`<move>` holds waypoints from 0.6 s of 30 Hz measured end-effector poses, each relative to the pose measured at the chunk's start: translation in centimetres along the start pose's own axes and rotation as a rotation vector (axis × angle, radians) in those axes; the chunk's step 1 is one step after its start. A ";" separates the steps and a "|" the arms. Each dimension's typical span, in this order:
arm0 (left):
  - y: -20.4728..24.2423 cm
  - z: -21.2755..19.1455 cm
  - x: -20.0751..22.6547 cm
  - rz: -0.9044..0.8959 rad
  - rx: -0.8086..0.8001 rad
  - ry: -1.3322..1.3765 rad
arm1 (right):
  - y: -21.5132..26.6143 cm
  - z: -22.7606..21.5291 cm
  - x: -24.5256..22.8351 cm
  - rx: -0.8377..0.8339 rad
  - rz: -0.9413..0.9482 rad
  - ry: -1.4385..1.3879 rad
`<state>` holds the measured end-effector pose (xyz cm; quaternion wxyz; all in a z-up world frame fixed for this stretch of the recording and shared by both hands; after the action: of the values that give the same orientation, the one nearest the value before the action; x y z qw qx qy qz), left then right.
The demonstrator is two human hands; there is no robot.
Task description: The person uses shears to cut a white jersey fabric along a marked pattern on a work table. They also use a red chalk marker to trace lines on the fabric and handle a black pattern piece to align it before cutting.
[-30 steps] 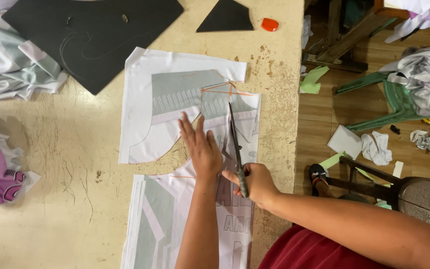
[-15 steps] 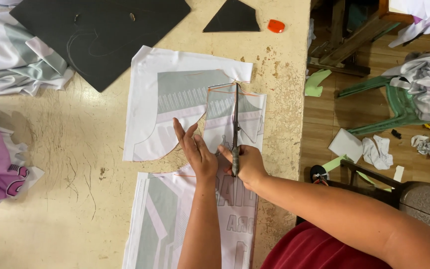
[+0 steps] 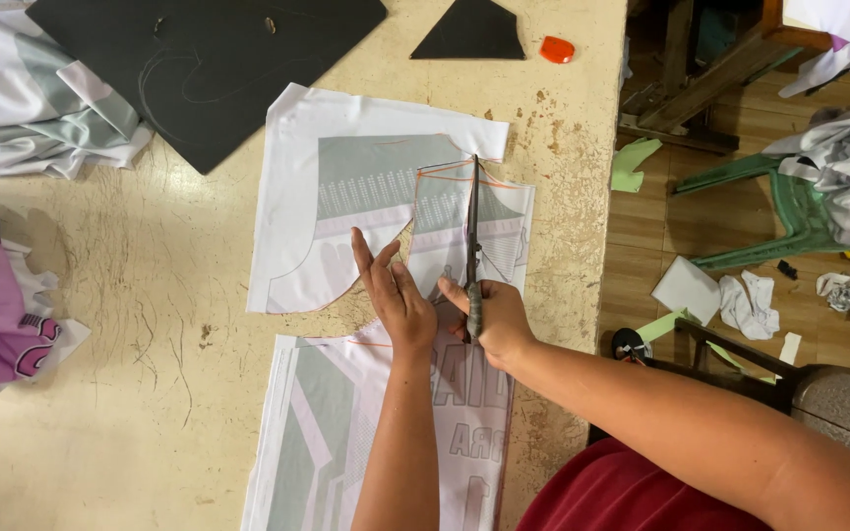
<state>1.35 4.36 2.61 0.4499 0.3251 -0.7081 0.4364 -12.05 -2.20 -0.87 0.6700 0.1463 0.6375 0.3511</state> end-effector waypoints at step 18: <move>0.2 1.7 3.2 0.196 -0.101 -0.388 | -3.5 -23.5 -5.4 0.197 -0.345 -0.084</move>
<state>-0.65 2.62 5.16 0.2765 0.3098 -0.8304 0.3715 -33.18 -14.14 -2.49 0.7288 0.1140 0.6558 0.1607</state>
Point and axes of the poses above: each hand's wrist, its own y-axis away from the middle knuckle, its own z-axis out of the palm, x = y × z, the point moved 6 cm from there along -y, towards the middle knuckle, and after that the axes turned 5 degrees about -y, right-handed, at the moved point
